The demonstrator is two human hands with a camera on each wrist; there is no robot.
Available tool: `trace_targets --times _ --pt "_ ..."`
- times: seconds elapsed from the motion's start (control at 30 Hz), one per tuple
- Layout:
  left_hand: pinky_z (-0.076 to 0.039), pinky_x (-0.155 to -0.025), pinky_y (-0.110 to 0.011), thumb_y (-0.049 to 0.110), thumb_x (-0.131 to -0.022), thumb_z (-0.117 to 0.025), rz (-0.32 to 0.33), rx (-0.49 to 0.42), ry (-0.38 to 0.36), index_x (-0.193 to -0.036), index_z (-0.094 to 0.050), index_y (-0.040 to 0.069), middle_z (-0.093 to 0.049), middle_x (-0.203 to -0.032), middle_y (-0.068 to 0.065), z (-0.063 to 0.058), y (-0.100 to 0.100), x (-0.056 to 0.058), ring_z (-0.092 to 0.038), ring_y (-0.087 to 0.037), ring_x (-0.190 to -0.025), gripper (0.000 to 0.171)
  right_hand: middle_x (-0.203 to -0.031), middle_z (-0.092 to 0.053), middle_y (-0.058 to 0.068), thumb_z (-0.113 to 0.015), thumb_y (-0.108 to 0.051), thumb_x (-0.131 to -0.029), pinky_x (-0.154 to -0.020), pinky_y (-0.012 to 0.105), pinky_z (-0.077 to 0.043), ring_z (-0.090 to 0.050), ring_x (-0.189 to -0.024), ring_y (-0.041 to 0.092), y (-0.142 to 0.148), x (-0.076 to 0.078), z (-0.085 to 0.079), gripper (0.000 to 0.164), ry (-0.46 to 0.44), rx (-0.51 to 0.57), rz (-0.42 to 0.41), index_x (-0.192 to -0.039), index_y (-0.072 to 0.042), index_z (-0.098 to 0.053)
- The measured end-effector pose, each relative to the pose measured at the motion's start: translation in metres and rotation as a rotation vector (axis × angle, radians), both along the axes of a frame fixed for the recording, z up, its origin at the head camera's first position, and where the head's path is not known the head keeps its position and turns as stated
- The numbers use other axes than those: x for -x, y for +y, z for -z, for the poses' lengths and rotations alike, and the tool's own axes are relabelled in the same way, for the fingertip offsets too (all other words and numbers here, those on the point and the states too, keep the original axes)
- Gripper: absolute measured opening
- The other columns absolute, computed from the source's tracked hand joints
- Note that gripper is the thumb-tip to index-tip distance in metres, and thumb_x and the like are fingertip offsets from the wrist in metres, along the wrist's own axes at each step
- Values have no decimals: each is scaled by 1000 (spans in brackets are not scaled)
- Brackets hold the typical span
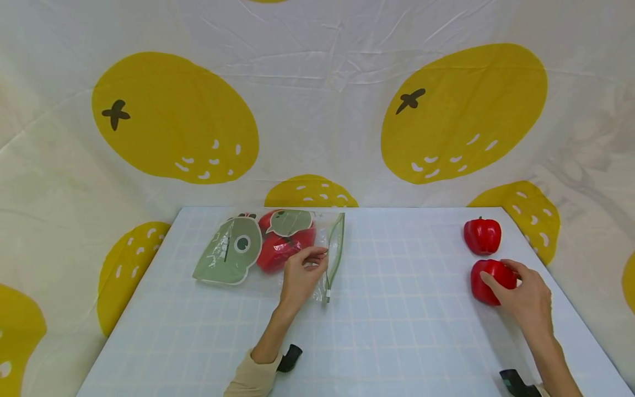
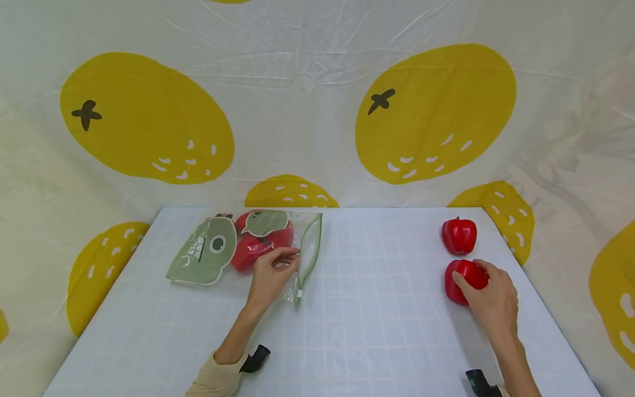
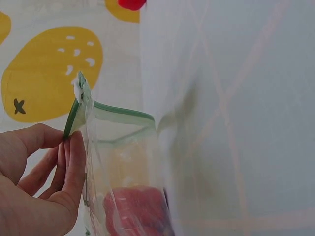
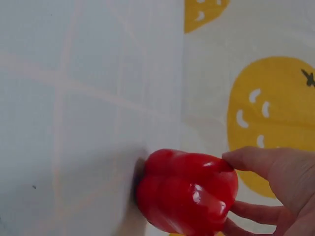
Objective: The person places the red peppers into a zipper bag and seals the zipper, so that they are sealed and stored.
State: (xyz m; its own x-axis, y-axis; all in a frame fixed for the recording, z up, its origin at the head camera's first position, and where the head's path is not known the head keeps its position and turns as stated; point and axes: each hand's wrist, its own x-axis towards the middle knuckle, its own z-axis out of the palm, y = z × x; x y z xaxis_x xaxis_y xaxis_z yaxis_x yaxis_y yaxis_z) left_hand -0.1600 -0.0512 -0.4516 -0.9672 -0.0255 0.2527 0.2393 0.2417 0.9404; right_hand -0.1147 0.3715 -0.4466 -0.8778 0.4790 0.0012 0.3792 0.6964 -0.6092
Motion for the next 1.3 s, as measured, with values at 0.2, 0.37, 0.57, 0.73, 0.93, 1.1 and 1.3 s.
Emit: trace_targets --times 0.2,0.37,0.57,0.73,0.93,1.1,1.3 --pt "-62 -82 -31 6 -91 -76 0 -7 8 -108 -77 3 -76 -100 -10 1 -1 0 -71 -25 -88 17 -145 -47 30 -75 -32 -93 -86 59 -59 -45 -128 50 -9 1 1 73 95 33 -47 -150 1 -44" --pt "-61 -82 -31 5 -91 -76 -7 -3 5 -108 -77 3 -76 -101 -10 1 -1 0 -71 -24 -88 17 -146 -49 26 -76 -37 -92 -69 13 -52 -48 -128 47 -18 5 -3 74 155 78 -59 -151 -3 -46" --pt "-62 -83 -33 4 -91 -76 -10 -4 1 -108 -78 4 -76 -101 -10 -1 -2 -1 -72 -25 -88 18 -148 -51 18 -77 -38 -91 -67 -2 -36 -48 -130 40 -33 10 -8 71 225 154 -52 -149 -9 -49" --pt "-62 -83 -33 5 -91 -76 -9 -11 1 -108 -78 5 -76 -100 -9 0 -2 0 -72 -25 -88 17 -148 -52 12 -79 -41 -90 -71 0 -41 -48 -128 33 -43 15 -9 71 258 203 -42 -148 -12 -52" --pt "-61 -83 -31 6 -91 -77 -3 -14 -3 -108 -78 5 -77 -101 -9 2 -2 1 -71 -25 -88 17 -149 -53 9 -80 -42 -88 -79 7 -49 -49 -130 29 -54 20 -10 70 275 245 -37 -148 -17 -54" --pt "-62 -82 -32 4 -91 -76 -1 -12 16 -107 -78 4 -77 -99 -10 3 -1 2 -71 -25 -87 17 -148 -54 7 -81 -38 -89 -81 7 -48 -49 -129 23 -65 25 -10 67 317 286 -55 -147 -18 -55" --pt "-61 -83 -31 5 -91 -76 8 -7 6 -110 -78 5 -77 -102 -9 1 -1 0 -71 -25 -89 19 -144 -58 4 -82 -33 -88 -84 8 -49 -52 -127 19 -81 30 -9 66 365 331 -90 -146 -18 -55"
